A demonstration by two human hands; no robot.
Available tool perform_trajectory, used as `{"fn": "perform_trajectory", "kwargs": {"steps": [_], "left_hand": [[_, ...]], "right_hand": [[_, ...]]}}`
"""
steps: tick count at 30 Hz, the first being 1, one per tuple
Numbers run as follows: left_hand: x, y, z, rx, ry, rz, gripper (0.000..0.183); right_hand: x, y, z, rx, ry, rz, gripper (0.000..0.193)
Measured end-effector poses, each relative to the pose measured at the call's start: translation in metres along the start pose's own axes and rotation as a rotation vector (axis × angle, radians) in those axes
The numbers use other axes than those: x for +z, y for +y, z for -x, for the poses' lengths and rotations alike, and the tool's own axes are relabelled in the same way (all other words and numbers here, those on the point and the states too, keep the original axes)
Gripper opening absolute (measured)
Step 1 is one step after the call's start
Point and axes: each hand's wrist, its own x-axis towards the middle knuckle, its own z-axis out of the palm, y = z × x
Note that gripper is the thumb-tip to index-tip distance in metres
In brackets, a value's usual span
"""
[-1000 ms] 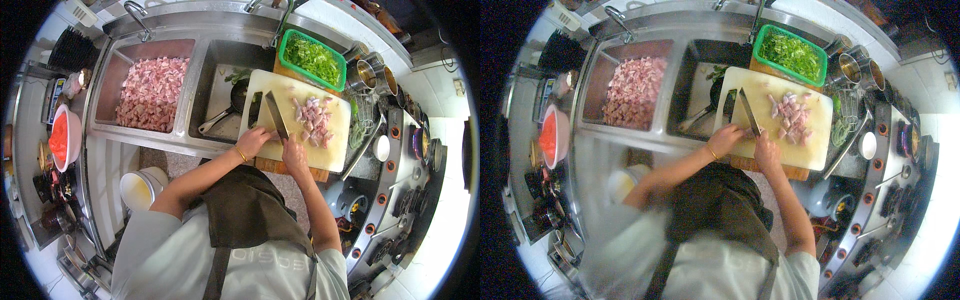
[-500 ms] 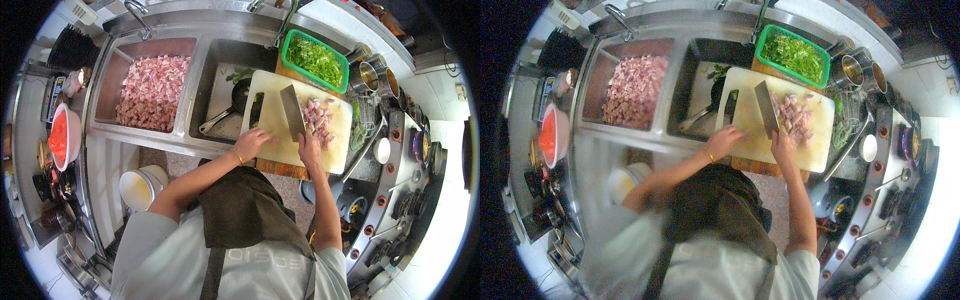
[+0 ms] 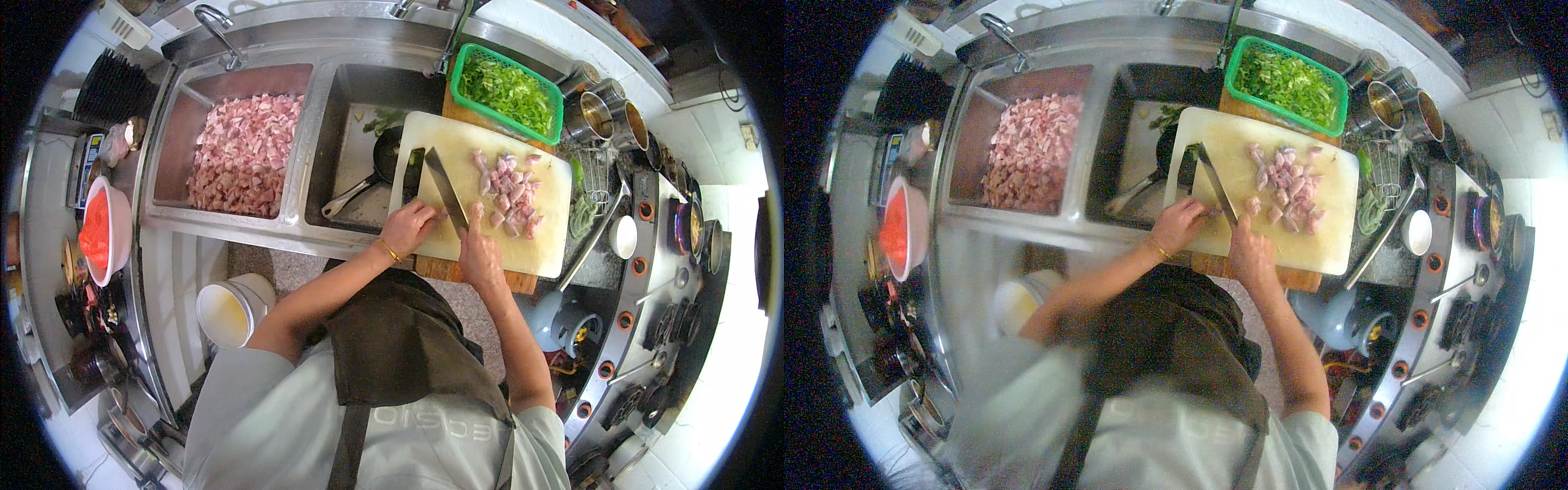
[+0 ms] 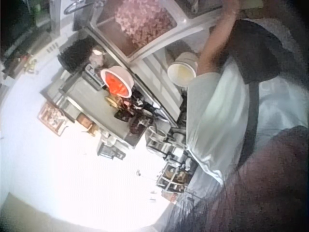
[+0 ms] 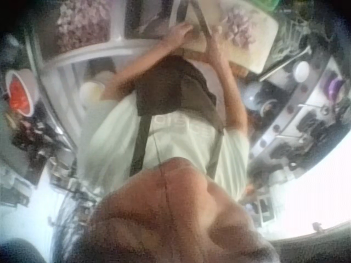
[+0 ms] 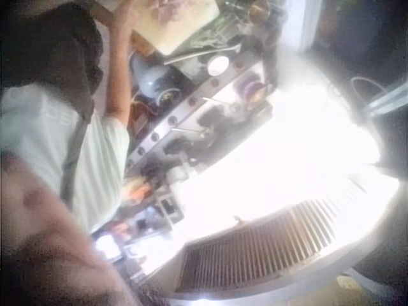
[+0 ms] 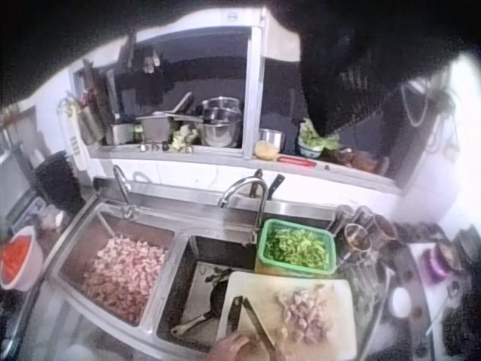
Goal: The person chops raw meat on a cutting board using a cleaver, then gathers vegetable scraps from the sink and places them into a pan. They rinse the pan and proceed to wash a large quantity of diced meat in a sink, transferring the cleaned meat into a metal strainer.
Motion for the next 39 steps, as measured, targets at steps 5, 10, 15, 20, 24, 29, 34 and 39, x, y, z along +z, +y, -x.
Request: {"fn": "perform_trajectory", "kwargs": {"steps": [5,10,15,20,24,29,34,39], "left_hand": [[0.003,0.000,-0.005,-0.039,-0.027,-0.041,0.012],[0.000,0.002,-0.004,0.068,0.033,-0.049,0.011],[0.002,0.002,-0.002,0.019,0.008,-0.031,0.011],[0.001,-0.003,0.004,-0.167,0.033,0.136,0.012],[-0.008,-0.008,0.001,-0.637,0.029,0.607,0.010],[0.008,-0.004,-0.029,-0.694,-0.005,0.873,0.020],[0.013,-0.002,-0.030,-0.416,0.069,0.161,0.017],[0.014,-0.004,-0.036,-0.171,0.074,0.033,0.026]], "right_hand": [[0.007,-0.003,-0.007,0.025,0.147,0.082,0.032],[0.020,0.000,-0.010,-0.071,0.032,0.077,0.026],[0.008,0.003,0.008,-0.102,0.030,0.058,0.020],[0.019,0.003,-0.038,-0.062,0.143,-0.055,0.019],[0.025,0.040,-0.049,0.153,0.033,-0.206,0.020],[0.005,0.066,-0.022,0.127,0.136,-0.313,0.016],[-0.049,0.054,-0.011,0.225,0.291,-0.404,0.022],[-0.083,0.075,0.019,0.394,0.487,-0.197,0.025]]}}
